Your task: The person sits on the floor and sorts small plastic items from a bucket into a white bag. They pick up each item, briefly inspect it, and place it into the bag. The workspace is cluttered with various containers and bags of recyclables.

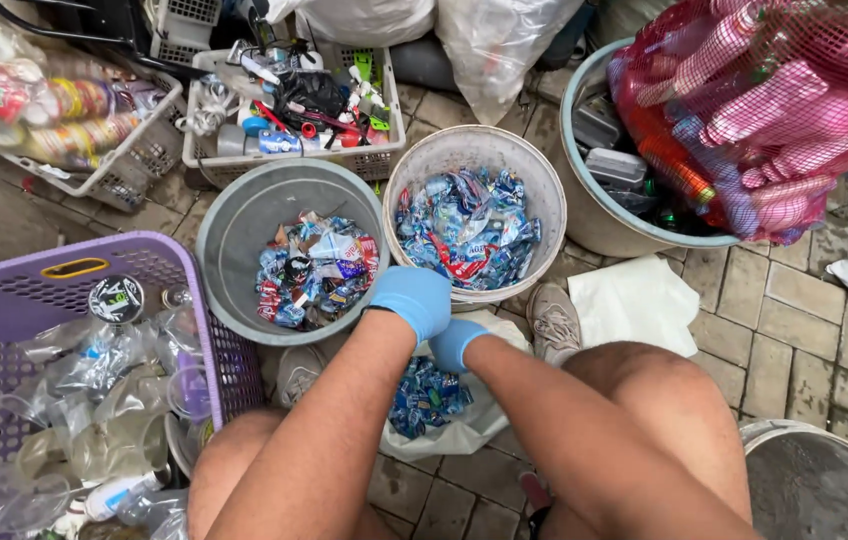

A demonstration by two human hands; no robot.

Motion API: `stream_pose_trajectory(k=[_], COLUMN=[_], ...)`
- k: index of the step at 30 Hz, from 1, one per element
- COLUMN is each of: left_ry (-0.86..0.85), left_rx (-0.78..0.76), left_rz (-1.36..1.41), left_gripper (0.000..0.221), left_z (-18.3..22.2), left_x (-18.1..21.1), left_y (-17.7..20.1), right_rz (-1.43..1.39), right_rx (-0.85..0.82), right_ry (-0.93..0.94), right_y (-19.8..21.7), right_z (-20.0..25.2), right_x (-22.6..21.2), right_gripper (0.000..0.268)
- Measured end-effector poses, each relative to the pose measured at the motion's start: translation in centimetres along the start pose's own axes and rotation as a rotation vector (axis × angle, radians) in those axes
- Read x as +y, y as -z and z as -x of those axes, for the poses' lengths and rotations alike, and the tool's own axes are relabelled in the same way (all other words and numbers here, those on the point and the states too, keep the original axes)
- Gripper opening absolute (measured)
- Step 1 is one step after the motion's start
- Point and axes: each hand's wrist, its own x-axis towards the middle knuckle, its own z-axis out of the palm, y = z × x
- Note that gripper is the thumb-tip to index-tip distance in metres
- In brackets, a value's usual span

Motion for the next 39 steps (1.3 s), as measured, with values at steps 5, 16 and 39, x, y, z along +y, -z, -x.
stream_pose_trajectory(k=[5, 16, 39], left_ry=[-0.125, -0.067, -0.207], left_rx=[0.203, 0.25, -0.081], left_rz=[0.044, 0.073, 0.674], left_gripper=[0.028, 0.031, 0.052], left_z=[0.9, 2.4, -0.1], left_x=[-0.4, -0.5, -6.4], left_y=[2.3, 6.6, 3.2], right_rz=[-0.007, 0.074, 0.452], right_rx=[0.026, -0.143, 0.602], right_ry=[-0.21, 0.119, -0.054], right_y=[-8.2, 8.0, 19.3], right_z=[-4.6, 1.8, 3.1], right_x=[-2.5, -5.3, 14.9], right_gripper=[0.024, 0.062, 0.02])
